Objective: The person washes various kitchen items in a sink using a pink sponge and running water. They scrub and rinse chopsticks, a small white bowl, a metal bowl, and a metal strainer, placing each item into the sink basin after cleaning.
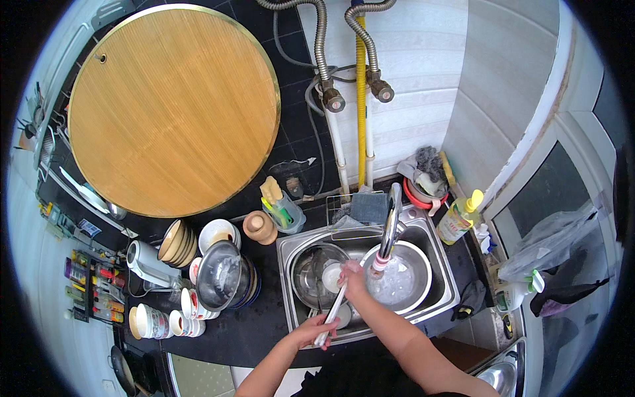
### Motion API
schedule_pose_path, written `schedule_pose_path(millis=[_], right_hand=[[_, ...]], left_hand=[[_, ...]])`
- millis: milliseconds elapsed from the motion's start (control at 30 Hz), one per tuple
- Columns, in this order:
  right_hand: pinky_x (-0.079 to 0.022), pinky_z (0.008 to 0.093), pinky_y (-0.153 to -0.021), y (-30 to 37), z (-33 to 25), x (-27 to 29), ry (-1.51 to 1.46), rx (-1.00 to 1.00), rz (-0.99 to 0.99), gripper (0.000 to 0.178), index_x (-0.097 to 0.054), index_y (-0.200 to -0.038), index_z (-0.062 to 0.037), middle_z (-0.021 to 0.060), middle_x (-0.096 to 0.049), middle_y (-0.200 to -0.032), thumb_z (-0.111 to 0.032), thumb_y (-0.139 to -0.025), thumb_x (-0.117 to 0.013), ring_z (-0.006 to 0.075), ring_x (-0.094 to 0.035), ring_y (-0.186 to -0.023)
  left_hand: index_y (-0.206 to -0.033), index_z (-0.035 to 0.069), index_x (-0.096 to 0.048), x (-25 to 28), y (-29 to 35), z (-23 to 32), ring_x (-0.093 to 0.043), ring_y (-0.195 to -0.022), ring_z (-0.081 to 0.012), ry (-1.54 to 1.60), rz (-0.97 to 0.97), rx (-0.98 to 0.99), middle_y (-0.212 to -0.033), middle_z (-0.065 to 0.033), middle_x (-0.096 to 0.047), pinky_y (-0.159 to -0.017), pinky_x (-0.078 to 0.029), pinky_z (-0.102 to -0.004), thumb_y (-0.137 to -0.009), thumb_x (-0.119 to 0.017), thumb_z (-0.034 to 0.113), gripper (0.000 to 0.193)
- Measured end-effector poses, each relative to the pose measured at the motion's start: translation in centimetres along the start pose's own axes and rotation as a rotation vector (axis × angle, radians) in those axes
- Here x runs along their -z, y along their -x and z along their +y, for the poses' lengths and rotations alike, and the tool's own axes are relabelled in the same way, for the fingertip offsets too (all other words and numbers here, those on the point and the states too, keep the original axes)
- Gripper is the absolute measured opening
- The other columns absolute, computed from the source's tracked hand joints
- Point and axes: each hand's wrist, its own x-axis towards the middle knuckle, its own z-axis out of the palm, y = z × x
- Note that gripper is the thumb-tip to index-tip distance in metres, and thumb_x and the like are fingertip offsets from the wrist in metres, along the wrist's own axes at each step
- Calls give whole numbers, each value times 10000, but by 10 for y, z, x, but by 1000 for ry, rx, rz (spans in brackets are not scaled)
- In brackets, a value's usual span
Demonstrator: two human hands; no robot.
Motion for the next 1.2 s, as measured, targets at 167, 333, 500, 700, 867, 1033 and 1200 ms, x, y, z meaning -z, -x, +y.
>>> schedule_pose_path(millis=[167, 333, 500, 700, 867, 1033, 1200], right_hand=[[-477, 311, -670, 11, -8, -15, 182, 137, -71, 305, -439, -1128, -84, 90, -537, -987, -18, -832, -472, 174, -540, -774], [-377, 298, -902, 19, -10, -2, 754, 646, -156, 352, -413, -1193, -58, 117, -501, -1147, -26, -845, -447, 222, -491, -1035], [-169, 439, -1044, 90, -2, -6, 1221, 780, -739, 314, -535, -1119, -99, 105, -390, -1313, -249, -866, -426, 303, -283, -1263], [-254, 487, -952, 70, -25, -16, 1404, 1038, -623, 255, -590, -1022, -117, 93, -523, -1151, -203, -860, -413, 315, -418, -1134], [-331, 414, -941, 86, 0, -14, 1144, 1063, -733, 233, -566, -1009, -41, 128, -548, -1081, -149, -843, -444, 301, -471, -1079], [-315, 410, -968, 94, -11, -20, 1137, 1059, -731, 251, -530, -1075, -31, 137, -535, -1131, -111, -859, -430, 291, -468, -1106], [-319, 402, -968, 81, -19, -18, 1181, 1098, -643, 278, -523, -1086, -12, 148, -514, -1170, -105, -846, -417, 298, -461, -1124]], left_hand=[[-1105, 55, -441, -3, 17, -2, -420, -470, -71, 493, -89, 59, -734, -20, -491, -371, -325, -200, -862, -550, 233, 321], [-1092, 103, -469, -4, 19, 6, -296, -439, -35, 281, 122, 74, -668, 17, -436, -364, -198, -176, -854, -546, 138, 252], [-956, 123, -496, 4, 12, 2, -350, -440, -46, 149, 285, 95, -651, 14, -474, -365, -235, -183, -827, -560, 128, 144], [-966, 115, -491, -6, 22, 3, -350, -423, -50, 50, 246, 52, -604, 21, -439, -354, -223, -193, -824, -556, 93, 158], [-991, 113, -484, -15, 23, 23, -359, -427, -51, 128, 289, 4, -595, 13, -438, -357, -229, -194, -805, -560, 72, 205], [-987, 99, -483, -9, 33, 21, -336, -400, -55, 35, 265, 16, -591, 16, -442, -346, -202, -195, -797, -562, 56, 210], [-990, 111, -514, -9, 29, 10, -349, -409, -49, 128, 222, 18, -583, 16, -435, -350, -221, -190, -794, -571, 54, 211]])
